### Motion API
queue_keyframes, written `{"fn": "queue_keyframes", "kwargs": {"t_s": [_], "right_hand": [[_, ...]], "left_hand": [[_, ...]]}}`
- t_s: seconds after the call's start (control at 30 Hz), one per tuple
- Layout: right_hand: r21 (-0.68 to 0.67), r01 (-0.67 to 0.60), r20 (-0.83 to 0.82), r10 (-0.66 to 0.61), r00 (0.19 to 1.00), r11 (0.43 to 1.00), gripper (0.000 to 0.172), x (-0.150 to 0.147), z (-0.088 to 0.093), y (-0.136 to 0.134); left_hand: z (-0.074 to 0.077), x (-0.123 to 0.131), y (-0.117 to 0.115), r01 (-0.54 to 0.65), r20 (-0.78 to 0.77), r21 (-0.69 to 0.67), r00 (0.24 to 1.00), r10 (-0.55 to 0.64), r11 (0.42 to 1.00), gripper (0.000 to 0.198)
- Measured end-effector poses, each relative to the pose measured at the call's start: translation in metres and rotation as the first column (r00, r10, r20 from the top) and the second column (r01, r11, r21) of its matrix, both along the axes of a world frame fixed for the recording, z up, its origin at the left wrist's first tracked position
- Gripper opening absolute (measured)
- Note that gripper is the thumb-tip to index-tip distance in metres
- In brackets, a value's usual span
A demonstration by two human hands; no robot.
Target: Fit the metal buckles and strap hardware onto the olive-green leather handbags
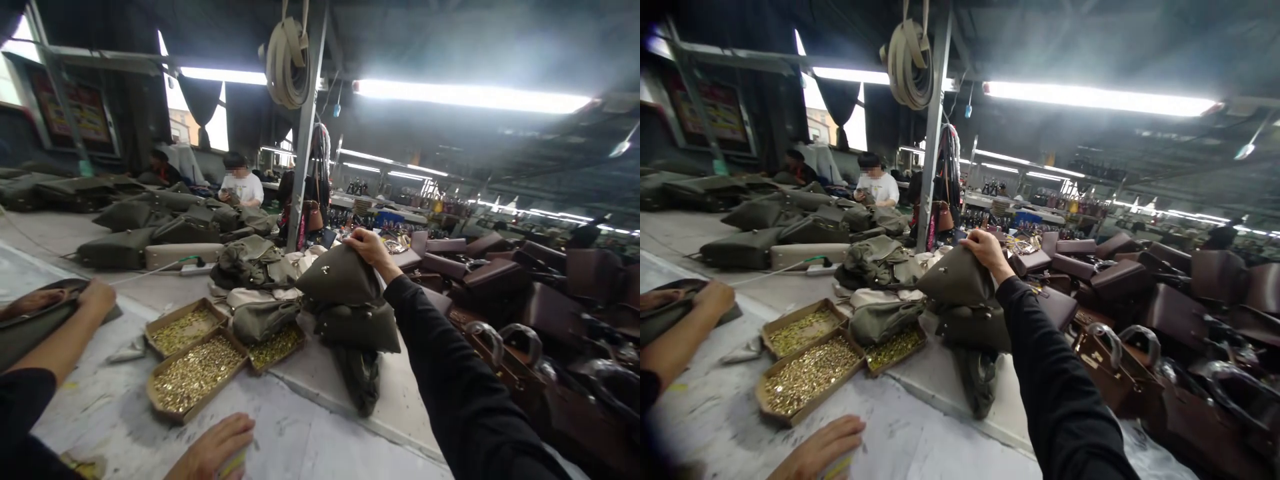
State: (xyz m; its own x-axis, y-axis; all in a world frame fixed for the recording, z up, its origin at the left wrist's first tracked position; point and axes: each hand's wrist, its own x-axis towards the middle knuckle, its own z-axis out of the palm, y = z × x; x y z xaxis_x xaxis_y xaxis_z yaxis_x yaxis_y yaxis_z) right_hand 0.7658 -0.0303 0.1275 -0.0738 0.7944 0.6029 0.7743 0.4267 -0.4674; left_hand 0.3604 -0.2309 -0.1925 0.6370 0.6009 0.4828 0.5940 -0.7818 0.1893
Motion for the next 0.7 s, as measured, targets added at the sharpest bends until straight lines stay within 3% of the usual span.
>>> {"fn": "queue_keyframes", "kwargs": {"t_s": [0.13, 0.2, 0.3, 0.37, 0.47, 0.57, 0.63, 0.7], "right_hand": [[0.140, -0.071, 0.057, 0.064, 0.996, 0.988, 0.029, -0.021, 0.028, -0.063], [0.356, -0.151, 0.154, 0.102, 0.983, 0.922, 0.033, -0.027, 0.037, -0.108], [0.475, -0.193, 0.259, 0.073, 0.963, 0.858, 0.029, -0.036, 0.042, -0.185], [0.485, -0.247, 0.385, 0.049, 0.922, 0.839, 0.026, -0.046, 0.033, -0.232], [0.396, -0.340, 0.531, 0.090, 0.843, 0.853, 0.029, -0.068, -0.011, -0.286], [0.351, -0.389, 0.578, 0.130, 0.805, 0.852, 0.034, -0.096, -0.086, -0.313], [0.360, -0.363, 0.525, 0.135, 0.840, 0.859, 0.038, -0.114, -0.136, -0.322], [0.347, -0.316, 0.462, 0.132, 0.877, 0.883, 0.039, -0.128, -0.172, -0.329]], "left_hand": [[0.000, 0.003, -0.001, 0.014, 0.004, -0.018, 1.000, -0.014, 1.000, 0.039], [0.001, 0.007, -0.003, 0.023, 0.032, -0.053, 0.999, -0.021, 0.998, 0.039], [0.007, 0.012, -0.005, 0.030, 0.062, -0.123, 0.998, -0.022, 0.992, 0.037], [0.011, 0.014, -0.007, 0.020, 0.084, -0.146, 0.996, -0.008, 0.989, 0.034], [0.013, 0.011, -0.008, -0.023, 0.162, -0.110, 0.986, 0.040, 0.994, 0.031], [0.011, 0.007, -0.012, -0.129, 0.286, -0.119, 0.945, 0.158, 0.985, 0.022], [0.012, 0.009, -0.019, -0.225, 0.379, -0.179, 0.882, 0.278, 0.958, 0.021], [0.016, 0.015, -0.030, -0.295, 0.459, -0.275, 0.796, 0.394, 0.915, 0.026]]}}
